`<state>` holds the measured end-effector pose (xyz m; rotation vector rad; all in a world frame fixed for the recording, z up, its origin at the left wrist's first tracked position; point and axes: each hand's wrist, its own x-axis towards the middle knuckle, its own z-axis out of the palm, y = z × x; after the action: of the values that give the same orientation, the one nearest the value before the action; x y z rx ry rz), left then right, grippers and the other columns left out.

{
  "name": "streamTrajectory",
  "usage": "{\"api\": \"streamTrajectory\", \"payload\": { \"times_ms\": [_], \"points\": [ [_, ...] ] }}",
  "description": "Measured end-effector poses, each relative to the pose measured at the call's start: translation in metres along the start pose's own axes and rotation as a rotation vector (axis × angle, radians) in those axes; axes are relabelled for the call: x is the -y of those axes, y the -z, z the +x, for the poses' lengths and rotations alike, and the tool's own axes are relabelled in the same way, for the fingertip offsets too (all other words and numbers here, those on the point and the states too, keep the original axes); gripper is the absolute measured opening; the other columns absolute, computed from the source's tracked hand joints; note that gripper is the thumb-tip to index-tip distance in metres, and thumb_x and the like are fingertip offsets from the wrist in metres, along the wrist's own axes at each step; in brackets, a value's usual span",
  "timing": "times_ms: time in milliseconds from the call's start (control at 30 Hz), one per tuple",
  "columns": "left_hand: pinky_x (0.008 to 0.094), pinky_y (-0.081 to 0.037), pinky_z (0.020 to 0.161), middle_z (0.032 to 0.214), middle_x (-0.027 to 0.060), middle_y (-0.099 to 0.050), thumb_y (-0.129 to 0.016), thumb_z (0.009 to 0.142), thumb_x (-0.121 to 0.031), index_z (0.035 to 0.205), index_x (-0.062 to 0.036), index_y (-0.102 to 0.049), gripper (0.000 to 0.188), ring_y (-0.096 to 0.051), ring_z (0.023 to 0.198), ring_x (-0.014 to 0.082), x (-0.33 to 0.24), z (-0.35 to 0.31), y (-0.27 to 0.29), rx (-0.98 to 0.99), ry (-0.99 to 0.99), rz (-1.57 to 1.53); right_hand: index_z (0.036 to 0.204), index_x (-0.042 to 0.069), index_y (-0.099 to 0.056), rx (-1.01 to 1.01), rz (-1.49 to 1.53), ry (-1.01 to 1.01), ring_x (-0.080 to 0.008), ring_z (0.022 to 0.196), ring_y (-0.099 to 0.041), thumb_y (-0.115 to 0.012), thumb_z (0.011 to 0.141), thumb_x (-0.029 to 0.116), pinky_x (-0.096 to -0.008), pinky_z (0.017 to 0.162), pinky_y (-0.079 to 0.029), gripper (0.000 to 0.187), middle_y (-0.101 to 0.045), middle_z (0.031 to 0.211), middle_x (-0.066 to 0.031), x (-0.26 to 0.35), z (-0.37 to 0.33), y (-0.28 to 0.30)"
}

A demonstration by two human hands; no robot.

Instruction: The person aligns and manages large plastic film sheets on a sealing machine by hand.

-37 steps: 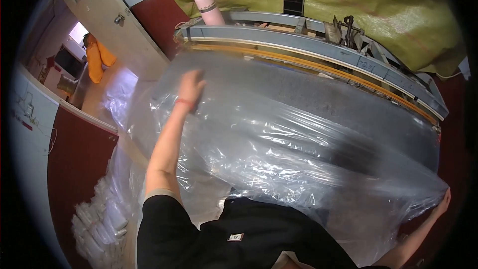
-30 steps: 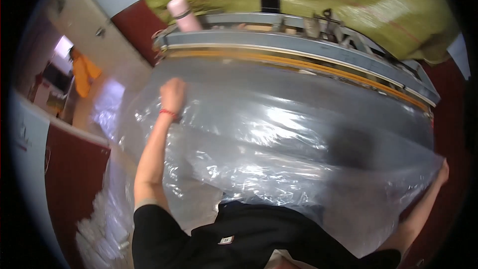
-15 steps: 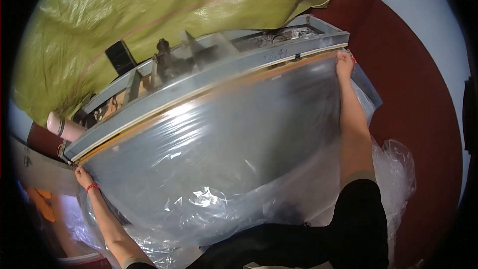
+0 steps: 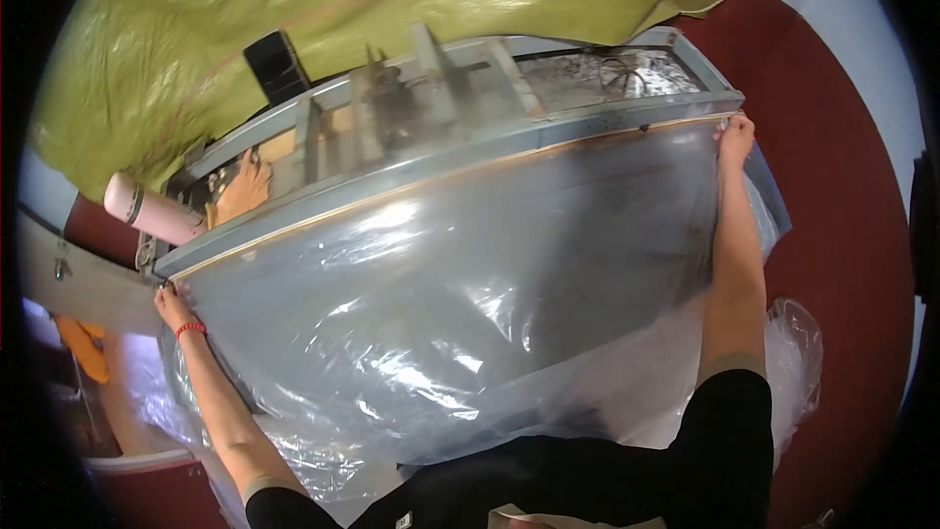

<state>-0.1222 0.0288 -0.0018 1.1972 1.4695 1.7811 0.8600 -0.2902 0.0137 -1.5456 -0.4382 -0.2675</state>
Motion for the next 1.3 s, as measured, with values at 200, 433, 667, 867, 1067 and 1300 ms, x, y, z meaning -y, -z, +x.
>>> {"api": "streamTrajectory", "payload": {
  "times_ms": [200,433,667,867,1067,1300],
  "points": [
    [0.0225,-0.040,0.048,0.064,0.0024,-0.051,-0.045,0.080,-0.012,0.081,-0.0053,-0.048,0.008,-0.048,0.054,0.0112,-0.020,-0.017,-0.015,-0.004,0.040,0.010,0.077,0.000,-0.054,0.117,-0.076,-0.099,-0.0116,0.048,-0.050,-0.049,0.085,0.023,-0.0241,0.044,-0.041,0.025,-0.055,0.064,-0.0067,0.012,-0.010,0.004],
    [0.0162,-0.030,0.046,0.065,-0.0061,-0.046,-0.050,0.084,-0.009,0.081,-0.0091,-0.051,0.003,-0.039,0.053,0.0020,-0.096,-0.077,0.005,0.310,-0.067,0.190,0.089,-0.001,-0.064,0.194,-0.302,0.180,-0.0113,0.079,-0.058,-0.061,0.077,0.024,-0.0241,0.074,-0.043,0.028,-0.064,0.085,-0.0082,0.063,-0.022,0.067],
    [0.0183,-0.036,0.060,0.074,-0.0032,-0.050,-0.049,0.082,-0.007,0.082,-0.0064,-0.053,0.004,-0.046,0.067,0.0051,-0.180,-0.181,0.033,0.436,-0.124,0.048,0.097,0.002,-0.061,-0.304,-0.834,0.379,-0.0305,0.085,-0.058,-0.055,0.077,0.019,-0.0355,0.076,-0.045,0.027,-0.061,0.096,-0.0163,0.114,-0.053,0.123],
    [0.0218,-0.038,0.063,0.080,0.0022,-0.054,-0.052,0.080,-0.005,0.081,-0.0054,-0.052,0.001,-0.050,0.072,0.0103,-0.236,-0.236,0.054,0.508,-0.068,-0.110,0.108,0.008,-0.055,0.545,-0.122,0.639,-0.0197,0.099,-0.051,-0.054,0.082,0.016,-0.0303,0.087,-0.038,0.027,-0.053,0.108,-0.0086,0.271,-0.224,-0.039],
    [0.0236,-0.040,0.066,0.080,0.0033,-0.054,-0.054,0.080,-0.004,0.083,-0.0044,-0.050,0.005,-0.051,0.074,0.0113,-0.267,-0.272,0.072,0.573,-0.202,-0.126,0.105,0.005,-0.053,1.310,0.500,0.971,-0.0268,0.106,-0.044,-0.067,0.068,0.023,-0.0350,0.090,-0.035,0.043,-0.049,0.112,-0.0103,0.379,-0.471,-0.133],
    [0.0199,-0.042,0.062,0.075,-0.0011,-0.054,-0.051,0.084,-0.012,0.094,-0.0033,-0.054,0.014,-0.049,0.070,0.0053,-0.245,-0.283,0.120,0.901,0.181,0.349,0.074,0.002,-0.059,1.745,0.481,0.093,-0.0058,0.064,-0.050,-0.063,0.076,0.015,-0.0214,0.061,-0.042,0.014,-0.056,0.065,0.0000,0.327,-0.492,-0.136]
  ]
}}
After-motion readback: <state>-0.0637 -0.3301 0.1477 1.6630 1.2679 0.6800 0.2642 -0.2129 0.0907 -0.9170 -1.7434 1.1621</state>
